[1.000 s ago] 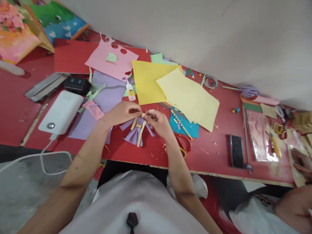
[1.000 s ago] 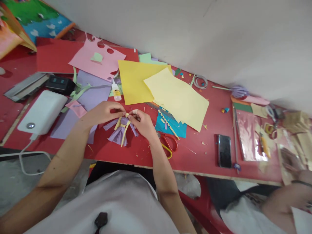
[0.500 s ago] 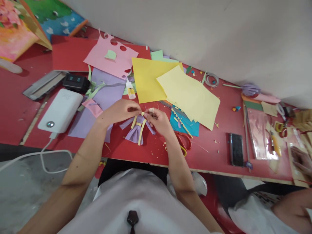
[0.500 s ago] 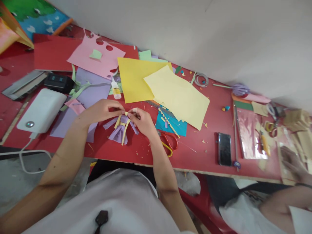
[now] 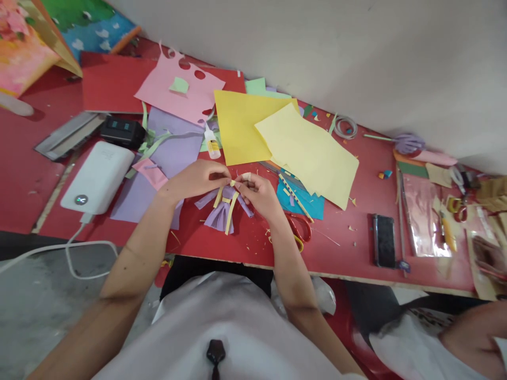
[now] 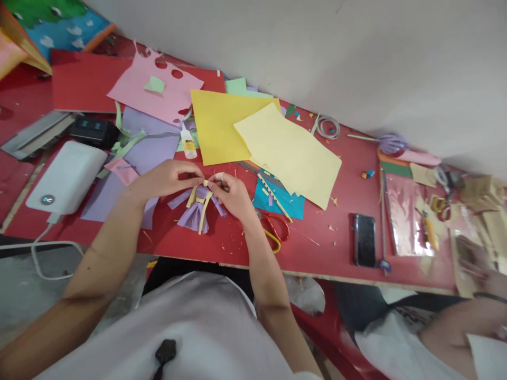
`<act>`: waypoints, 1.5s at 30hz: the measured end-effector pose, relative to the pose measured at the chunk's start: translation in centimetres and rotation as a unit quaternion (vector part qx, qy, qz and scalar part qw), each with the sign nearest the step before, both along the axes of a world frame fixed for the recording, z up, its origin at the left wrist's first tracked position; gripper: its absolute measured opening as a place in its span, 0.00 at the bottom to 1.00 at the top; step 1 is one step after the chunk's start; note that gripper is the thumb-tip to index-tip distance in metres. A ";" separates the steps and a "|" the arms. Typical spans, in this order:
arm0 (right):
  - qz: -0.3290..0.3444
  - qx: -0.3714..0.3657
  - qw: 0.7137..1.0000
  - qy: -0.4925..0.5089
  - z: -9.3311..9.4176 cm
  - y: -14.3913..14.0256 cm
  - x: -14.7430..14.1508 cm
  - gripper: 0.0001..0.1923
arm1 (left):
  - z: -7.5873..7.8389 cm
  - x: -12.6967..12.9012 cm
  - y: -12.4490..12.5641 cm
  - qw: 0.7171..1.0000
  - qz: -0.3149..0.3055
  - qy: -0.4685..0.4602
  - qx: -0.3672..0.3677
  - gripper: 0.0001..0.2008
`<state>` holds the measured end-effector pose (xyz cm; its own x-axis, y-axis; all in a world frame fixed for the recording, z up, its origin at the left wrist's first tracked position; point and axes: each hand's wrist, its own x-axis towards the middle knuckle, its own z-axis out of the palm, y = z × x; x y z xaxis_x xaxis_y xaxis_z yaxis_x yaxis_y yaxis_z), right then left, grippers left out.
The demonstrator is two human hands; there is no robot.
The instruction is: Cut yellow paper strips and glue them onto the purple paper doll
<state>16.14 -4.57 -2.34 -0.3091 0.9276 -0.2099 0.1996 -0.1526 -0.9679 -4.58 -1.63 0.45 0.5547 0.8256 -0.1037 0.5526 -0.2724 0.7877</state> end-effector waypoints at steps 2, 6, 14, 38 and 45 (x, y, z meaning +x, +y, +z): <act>0.002 -0.002 1.000 0.005 0.0 0.0 0.0 0.09 | 0.0 0.0 0.0 1.000 0.001 -0.001 -0.006 0.14; -0.001 -0.009 1.000 0.002 0.0 0.1 0.1 0.09 | -0.1 0.0 0.1 1.000 -0.001 -0.006 -0.009 0.14; -0.008 -0.013 1.000 0.006 0.0 0.1 0.1 0.10 | 0.1 -0.1 0.0 0.999 0.013 -0.031 -0.006 0.13; -0.003 -0.015 1.000 0.009 0.1 0.1 0.1 0.12 | -0.6 0.1 0.2 0.999 0.010 -0.029 -0.037 0.12; -0.015 -0.020 0.999 0.032 0.1 0.1 0.2 0.12 | -0.1 0.3 0.0 0.997 0.027 -0.053 -0.045 0.11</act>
